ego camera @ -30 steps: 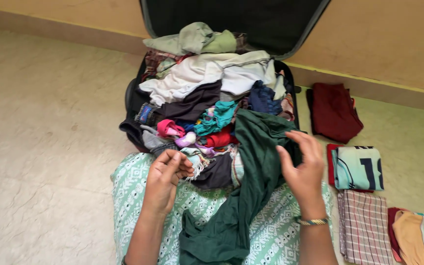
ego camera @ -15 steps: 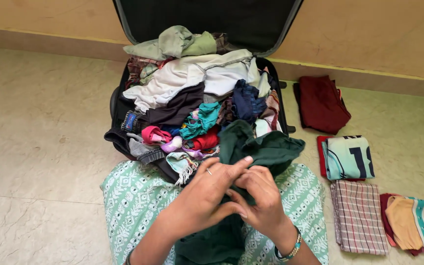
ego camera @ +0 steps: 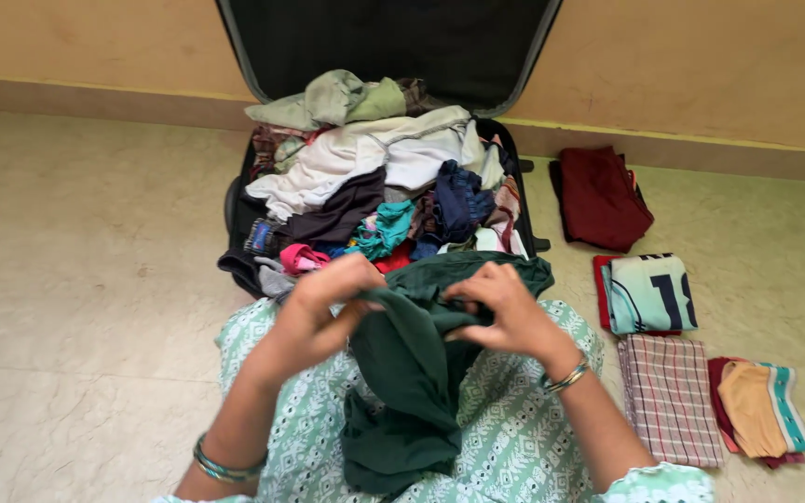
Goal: The person removes clothing items from a suitcase by hand and sorts them on the floor, handling a green tank top, a blue patterned shirt, and a brown undergarment.
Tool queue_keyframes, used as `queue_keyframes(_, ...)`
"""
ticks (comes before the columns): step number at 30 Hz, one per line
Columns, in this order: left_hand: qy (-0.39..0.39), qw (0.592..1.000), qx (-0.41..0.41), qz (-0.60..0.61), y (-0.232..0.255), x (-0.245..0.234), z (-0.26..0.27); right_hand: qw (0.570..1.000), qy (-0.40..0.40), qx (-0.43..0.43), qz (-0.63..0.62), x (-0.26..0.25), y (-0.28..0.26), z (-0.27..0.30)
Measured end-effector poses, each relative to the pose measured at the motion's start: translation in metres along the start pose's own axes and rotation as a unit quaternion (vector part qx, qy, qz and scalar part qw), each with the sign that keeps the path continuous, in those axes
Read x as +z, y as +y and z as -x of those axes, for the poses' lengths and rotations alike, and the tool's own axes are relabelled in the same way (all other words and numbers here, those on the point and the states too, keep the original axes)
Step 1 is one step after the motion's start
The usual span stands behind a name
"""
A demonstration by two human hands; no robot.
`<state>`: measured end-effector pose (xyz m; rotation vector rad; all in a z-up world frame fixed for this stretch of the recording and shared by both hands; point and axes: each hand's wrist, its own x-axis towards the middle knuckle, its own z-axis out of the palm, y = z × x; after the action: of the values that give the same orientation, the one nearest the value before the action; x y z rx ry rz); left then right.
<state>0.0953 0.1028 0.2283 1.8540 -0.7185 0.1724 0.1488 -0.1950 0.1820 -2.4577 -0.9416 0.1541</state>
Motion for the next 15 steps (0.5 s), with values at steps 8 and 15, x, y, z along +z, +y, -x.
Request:
queue_keyframes(8,0.02,0.973,-0.047,0.225,-0.012,-0.069,0.006,0.998,0.02,-0.044,0.043,-0.013,0.065,0.022)
queue_keyframes(15,0.091,0.937,-0.012,0.337,-0.001,-0.127,0.006,0.909,0.25,0.03,-0.331,-0.065,0.104,0.04)
